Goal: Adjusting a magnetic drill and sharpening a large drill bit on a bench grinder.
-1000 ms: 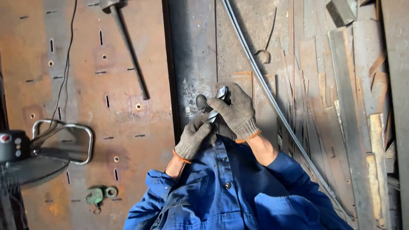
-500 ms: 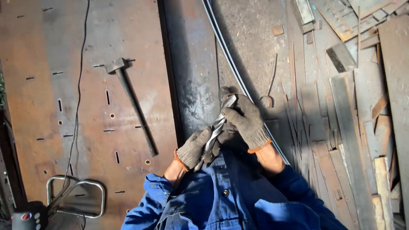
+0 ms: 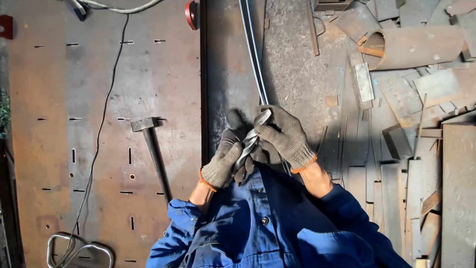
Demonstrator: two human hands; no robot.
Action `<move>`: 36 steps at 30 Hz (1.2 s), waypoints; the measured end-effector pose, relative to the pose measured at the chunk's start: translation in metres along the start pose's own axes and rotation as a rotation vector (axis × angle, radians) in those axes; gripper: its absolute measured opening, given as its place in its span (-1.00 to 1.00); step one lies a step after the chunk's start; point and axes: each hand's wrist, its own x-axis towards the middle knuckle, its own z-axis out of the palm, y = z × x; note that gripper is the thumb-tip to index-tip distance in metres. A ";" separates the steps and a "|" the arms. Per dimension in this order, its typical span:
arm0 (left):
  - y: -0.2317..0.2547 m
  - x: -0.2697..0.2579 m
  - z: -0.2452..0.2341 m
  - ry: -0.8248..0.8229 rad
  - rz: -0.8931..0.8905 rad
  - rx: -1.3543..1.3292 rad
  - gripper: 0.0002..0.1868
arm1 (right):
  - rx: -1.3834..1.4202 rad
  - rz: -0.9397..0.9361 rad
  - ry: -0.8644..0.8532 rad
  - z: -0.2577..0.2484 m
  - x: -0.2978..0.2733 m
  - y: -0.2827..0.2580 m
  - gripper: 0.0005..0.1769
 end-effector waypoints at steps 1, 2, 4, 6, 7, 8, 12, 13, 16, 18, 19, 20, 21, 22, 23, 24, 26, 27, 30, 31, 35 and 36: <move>0.016 0.020 -0.010 -0.025 0.034 0.004 -0.39 | -0.013 0.006 -0.018 -0.003 0.025 -0.006 -0.50; 0.037 0.044 -0.023 -0.057 0.075 0.016 -0.42 | -0.026 -0.001 -0.033 -0.007 0.054 -0.013 -0.49; 0.078 0.083 -0.043 -0.066 0.107 0.143 -0.43 | -0.047 -0.015 -0.044 -0.012 0.109 -0.028 -0.49; 0.121 0.115 -0.058 -0.079 0.129 0.269 -0.42 | -0.064 -0.022 -0.049 -0.011 0.156 -0.042 -0.49; 0.147 0.130 -0.062 -0.059 0.144 0.278 -0.45 | -0.069 -0.021 -0.046 -0.009 0.177 -0.050 -0.48; 0.180 0.153 -0.065 -0.046 0.182 0.300 -0.48 | -0.080 -0.047 -0.046 -0.010 0.206 -0.063 -0.47; 0.271 0.197 -0.073 -0.022 0.119 0.354 -0.41 | -0.151 -0.113 -0.029 -0.022 0.284 -0.109 -0.43; 0.288 0.208 -0.076 -0.012 0.135 0.420 -0.42 | -0.203 -0.146 -0.024 -0.025 0.297 -0.118 -0.43; 0.340 0.246 -0.079 -0.031 0.337 0.635 -0.49 | -0.258 -0.196 0.000 -0.037 0.342 -0.145 -0.43; 0.373 0.268 -0.068 -0.063 0.520 0.778 -0.56 | -0.258 -0.206 0.017 -0.047 0.370 -0.156 -0.43; 0.391 0.279 -0.059 -0.010 0.374 0.692 -0.56 | -0.238 -0.203 0.028 -0.054 0.384 -0.159 -0.43; 0.408 0.291 -0.049 0.040 0.227 0.603 -0.57 | -0.221 -0.200 0.037 -0.062 0.398 -0.163 -0.44; 0.421 0.306 -0.045 0.032 0.228 0.609 -0.57 | -0.221 -0.205 0.046 -0.070 0.414 -0.167 -0.44; 0.434 0.321 -0.040 0.093 0.153 0.638 -0.57 | -0.242 -0.237 0.053 -0.080 0.430 -0.172 -0.45; 0.447 0.338 -0.035 0.153 0.077 0.665 -0.57 | -0.264 -0.268 0.060 -0.090 0.447 -0.177 -0.46; 0.455 0.359 -0.036 0.153 0.081 0.667 -0.57 | -0.264 -0.272 0.060 -0.102 0.468 -0.181 -0.46; 0.470 0.403 -0.038 0.126 0.348 0.659 -0.60 | -0.291 -0.277 0.057 -0.129 0.510 -0.188 -0.48; 0.484 0.424 -0.032 0.134 0.351 0.657 -0.60 | -0.291 -0.278 0.049 -0.145 0.532 -0.189 -0.48; 0.528 0.489 -0.003 0.193 0.638 0.857 -0.62 | -0.094 -0.139 0.028 -0.194 0.599 -0.200 -0.49; 0.543 0.507 0.017 0.350 0.503 0.938 -0.64 | -0.100 -0.132 0.011 -0.210 0.618 -0.211 -0.51; 0.575 0.587 0.047 0.498 0.646 0.935 -0.72 | -0.240 -0.214 -0.014 -0.270 0.713 -0.270 -0.56; 0.583 0.605 0.055 0.507 0.651 0.928 -0.72 | -0.246 -0.216 -0.025 -0.282 0.725 -0.277 -0.56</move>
